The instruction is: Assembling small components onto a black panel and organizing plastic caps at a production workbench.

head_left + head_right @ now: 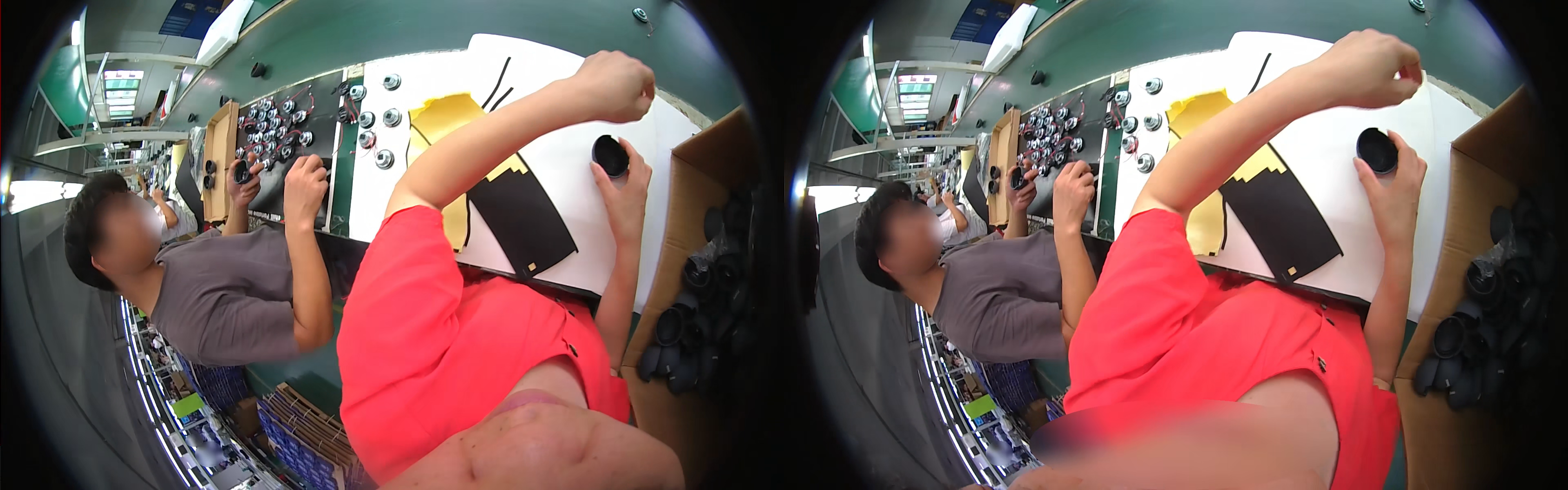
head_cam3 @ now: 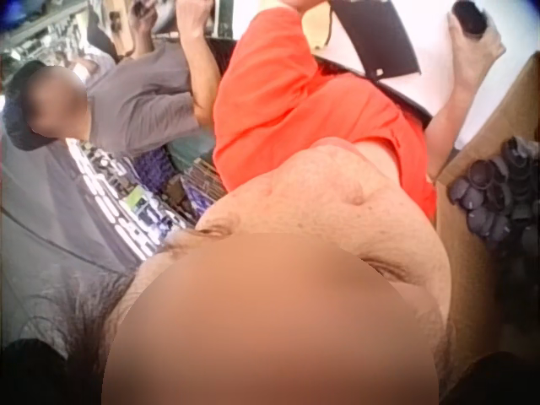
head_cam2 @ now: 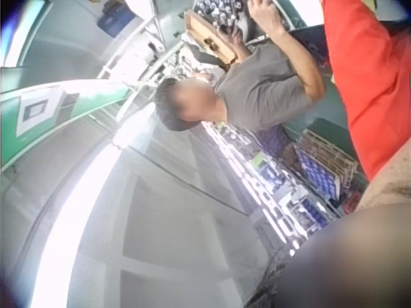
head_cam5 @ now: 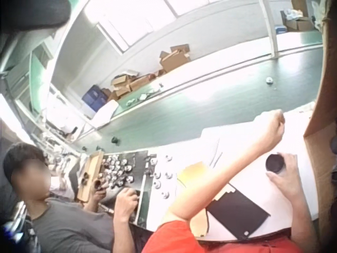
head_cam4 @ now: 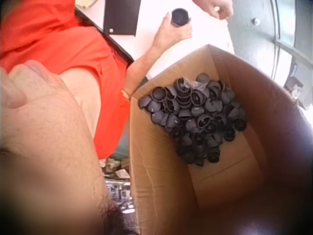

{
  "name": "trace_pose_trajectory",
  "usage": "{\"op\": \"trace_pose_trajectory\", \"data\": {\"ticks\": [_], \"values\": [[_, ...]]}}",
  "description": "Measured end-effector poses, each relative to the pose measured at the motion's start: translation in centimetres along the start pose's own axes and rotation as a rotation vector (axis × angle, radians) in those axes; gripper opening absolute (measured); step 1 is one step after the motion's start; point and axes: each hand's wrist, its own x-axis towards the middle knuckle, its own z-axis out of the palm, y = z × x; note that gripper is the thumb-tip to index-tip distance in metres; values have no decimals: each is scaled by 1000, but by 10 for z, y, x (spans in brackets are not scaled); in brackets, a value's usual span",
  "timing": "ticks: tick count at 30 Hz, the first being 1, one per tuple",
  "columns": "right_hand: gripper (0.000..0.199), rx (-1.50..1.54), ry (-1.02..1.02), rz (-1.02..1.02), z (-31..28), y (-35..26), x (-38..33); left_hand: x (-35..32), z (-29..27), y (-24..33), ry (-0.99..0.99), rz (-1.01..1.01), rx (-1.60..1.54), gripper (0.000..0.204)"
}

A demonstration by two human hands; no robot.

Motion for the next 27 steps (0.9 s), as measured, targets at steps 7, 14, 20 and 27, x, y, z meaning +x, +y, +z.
{"op": "trace_pose_trajectory", "data": {"ticks": [7, 14, 20, 27], "values": [[65, -26, 46, -15, 4, 18, 0, -124, -46, -11, -84, -181, -346, 17], [66, -6, 5, 60, 1, 7, -5, -197, -52, -18, -98, -419, -352, 15], [60, 40, 65, 69, 4, 12, 6, -220, -33, -18, -52, -423, -1, 15], [61, -7, 105, 14, 5, 23, 59, -224, -21, -19, -29, -388, -24, 14]]}}
